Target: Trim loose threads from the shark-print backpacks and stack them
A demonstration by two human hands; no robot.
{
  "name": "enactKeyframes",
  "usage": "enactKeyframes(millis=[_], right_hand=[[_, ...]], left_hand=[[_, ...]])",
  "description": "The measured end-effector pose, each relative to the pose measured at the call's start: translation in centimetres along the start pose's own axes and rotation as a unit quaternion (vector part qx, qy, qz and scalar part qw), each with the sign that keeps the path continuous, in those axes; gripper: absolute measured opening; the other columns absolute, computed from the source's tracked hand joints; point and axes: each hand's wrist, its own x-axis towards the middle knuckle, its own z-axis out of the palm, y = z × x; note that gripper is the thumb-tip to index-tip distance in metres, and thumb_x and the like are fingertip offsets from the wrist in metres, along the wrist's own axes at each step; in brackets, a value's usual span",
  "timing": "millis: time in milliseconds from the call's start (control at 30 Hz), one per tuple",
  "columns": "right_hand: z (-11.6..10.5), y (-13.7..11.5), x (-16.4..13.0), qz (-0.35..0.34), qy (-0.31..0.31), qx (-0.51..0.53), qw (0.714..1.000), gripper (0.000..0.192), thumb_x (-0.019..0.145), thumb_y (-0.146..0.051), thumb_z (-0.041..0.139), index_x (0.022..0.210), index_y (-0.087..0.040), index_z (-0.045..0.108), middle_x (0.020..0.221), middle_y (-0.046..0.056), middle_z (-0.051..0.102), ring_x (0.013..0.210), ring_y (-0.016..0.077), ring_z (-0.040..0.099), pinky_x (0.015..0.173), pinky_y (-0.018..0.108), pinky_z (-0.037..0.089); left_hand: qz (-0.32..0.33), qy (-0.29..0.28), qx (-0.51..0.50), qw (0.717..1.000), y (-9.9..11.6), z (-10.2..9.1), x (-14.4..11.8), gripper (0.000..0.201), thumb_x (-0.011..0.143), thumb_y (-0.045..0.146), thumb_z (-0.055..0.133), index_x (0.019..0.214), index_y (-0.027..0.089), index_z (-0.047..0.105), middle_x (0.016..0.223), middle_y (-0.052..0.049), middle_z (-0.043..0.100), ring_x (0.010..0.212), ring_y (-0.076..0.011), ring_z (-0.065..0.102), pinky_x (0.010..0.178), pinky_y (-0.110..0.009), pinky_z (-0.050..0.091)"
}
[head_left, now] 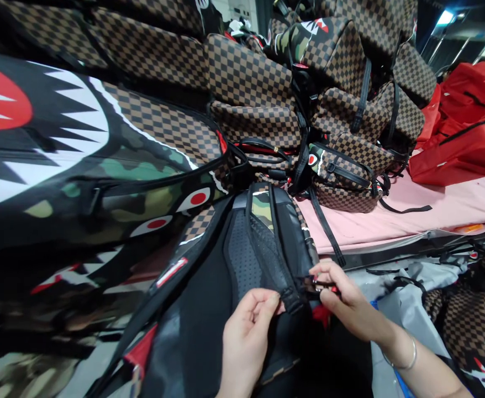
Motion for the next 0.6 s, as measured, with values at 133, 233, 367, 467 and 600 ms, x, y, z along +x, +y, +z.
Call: enactKeyframes(millis=[133, 233, 367, 467, 600], right_hand=[[-1.9, -0.1, 1.4, -0.169, 0.051, -0.239, 0.955, 0.019, 0.091, -0.027, 0.041, 0.097, -0.016, 0.055, 0.084, 0.006, 0.058, 0.078, 0.0169, 0.051, 0.074, 0.030, 0.040], [-3.2, -0.5, 2.9, -0.266, -0.032, -0.341, 0.901, 0.021, 0.093, -0.029, 0.039, 0.095, -0.014, 0.055, 0.082, 0.007, 0.060, 0.077, 0.0178, 0.051, 0.069, 0.030, 0.040], [-4.0, -2.2, 4.3, -0.305, -0.118, -0.443, 0.835, 0.021, 0.093, -0.030, 0.040, 0.092, -0.015, 0.055, 0.080, 0.006, 0.057, 0.073, 0.0170, 0.050, 0.064, 0.028, 0.036], [-3.8, -3.5, 4.8, -0.315, -0.155, -0.475, 0.807, 0.017, 0.092, -0.027, 0.043, 0.086, -0.016, 0.055, 0.075, 0.004, 0.055, 0.071, 0.0156, 0.049, 0.062, 0.027, 0.033], [-3.6, -3.7, 5.0, -0.317, -0.150, -0.496, 0.794, 0.016, 0.091, -0.021, 0.043, 0.079, -0.018, 0.054, 0.069, 0.001, 0.053, 0.067, 0.0154, 0.048, 0.059, 0.027, 0.031]], left_hand=[[-0.045, -0.028, -0.078, 0.996, 0.0, 0.3, 0.0, 0.027, 0.069, 0.041, 0.065, 0.065, 0.016, 0.059, 0.056, 0.001, 0.056, 0.056, -0.0130, 0.052, 0.055, -0.022, 0.042], [-0.056, -0.027, -0.103, 0.993, 0.3, 0.5, -0.1, 0.028, 0.067, 0.042, 0.068, 0.063, 0.016, 0.058, 0.056, 0.001, 0.056, 0.056, -0.0121, 0.051, 0.056, -0.021, 0.042], [-0.046, -0.027, -0.100, 0.994, 0.3, 0.6, -0.1, 0.027, 0.067, 0.040, 0.068, 0.064, 0.015, 0.058, 0.057, 0.002, 0.055, 0.056, -0.0114, 0.050, 0.055, -0.021, 0.041], [-0.036, -0.021, -0.080, 0.996, 0.1, 0.8, -0.2, 0.026, 0.068, 0.040, 0.067, 0.064, 0.016, 0.058, 0.056, 0.002, 0.054, 0.055, -0.0119, 0.049, 0.055, -0.022, 0.041], [-0.043, -0.017, -0.104, 0.993, 0.2, 0.8, -0.3, 0.026, 0.066, 0.040, 0.069, 0.065, 0.016, 0.059, 0.059, 0.002, 0.055, 0.058, -0.0111, 0.050, 0.057, -0.020, 0.043]])
